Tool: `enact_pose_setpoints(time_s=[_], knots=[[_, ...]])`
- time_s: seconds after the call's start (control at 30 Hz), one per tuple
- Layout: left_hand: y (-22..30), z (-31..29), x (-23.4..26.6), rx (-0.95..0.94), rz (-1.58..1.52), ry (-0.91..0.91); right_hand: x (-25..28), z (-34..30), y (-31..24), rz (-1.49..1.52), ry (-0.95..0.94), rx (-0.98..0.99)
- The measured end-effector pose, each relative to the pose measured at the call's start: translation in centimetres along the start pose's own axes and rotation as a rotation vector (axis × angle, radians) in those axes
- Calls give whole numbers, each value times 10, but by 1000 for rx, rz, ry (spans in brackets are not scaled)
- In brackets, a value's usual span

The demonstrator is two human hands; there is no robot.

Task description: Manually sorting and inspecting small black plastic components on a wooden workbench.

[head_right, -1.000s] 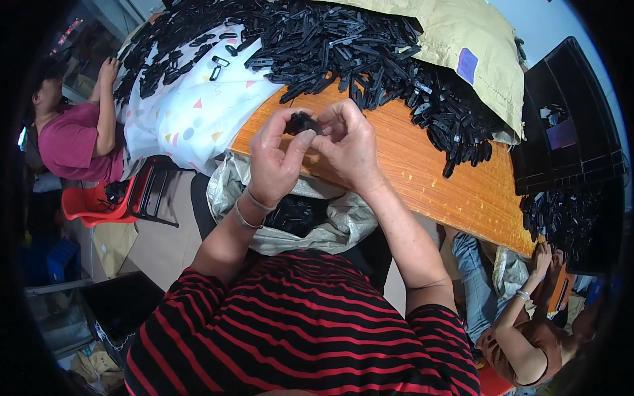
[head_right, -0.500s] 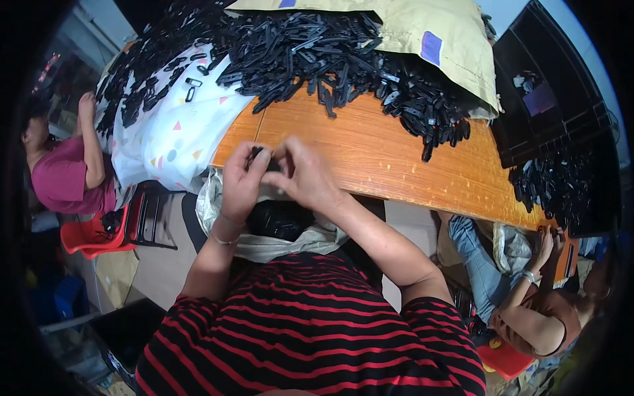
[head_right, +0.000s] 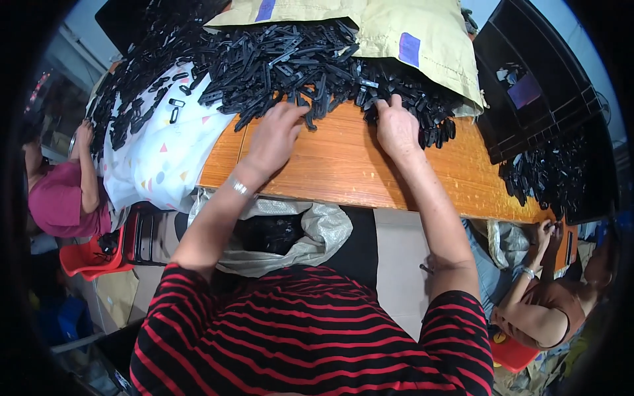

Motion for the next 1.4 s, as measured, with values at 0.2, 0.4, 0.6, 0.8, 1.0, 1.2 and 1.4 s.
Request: enact_pose_setpoints(time_s=[0.2, 0.4, 0.6, 0.8, 1.0, 1.2, 1.4], knots=[[-8, 16, -20, -131, 162, -64, -14, 7, -41, 110, 16, 154], [-11, -15, 13, -225, -41, 110, -4, 2, -61, 398, 118, 305], [-13, -33, 13, 218, -146, 118, 3, -10, -53, 392, 182, 219], [-5, -24, -4, 211, 141, 43, -5, -11, -69, 268, -57, 138], [4, -25, -1, 144, 129, 19, -3, -11, -70, 336, -88, 285], [-18, -36, -7, 488, -650, -84, 14, -16, -86, 801, -146, 40], [-1, -48, 2, 634, -1230, -212, 5, -45, -111, 1412, 118, -187]])
Point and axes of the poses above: each hand's wrist, its own z-axis towards the middle knuckle, its own x-axis out of the back of the hand, y = z × x, the point moved 5 cm from there along z, towards the middle knuckle, and after that the axes turned 5 degrees about x, right-handed, at the moved point
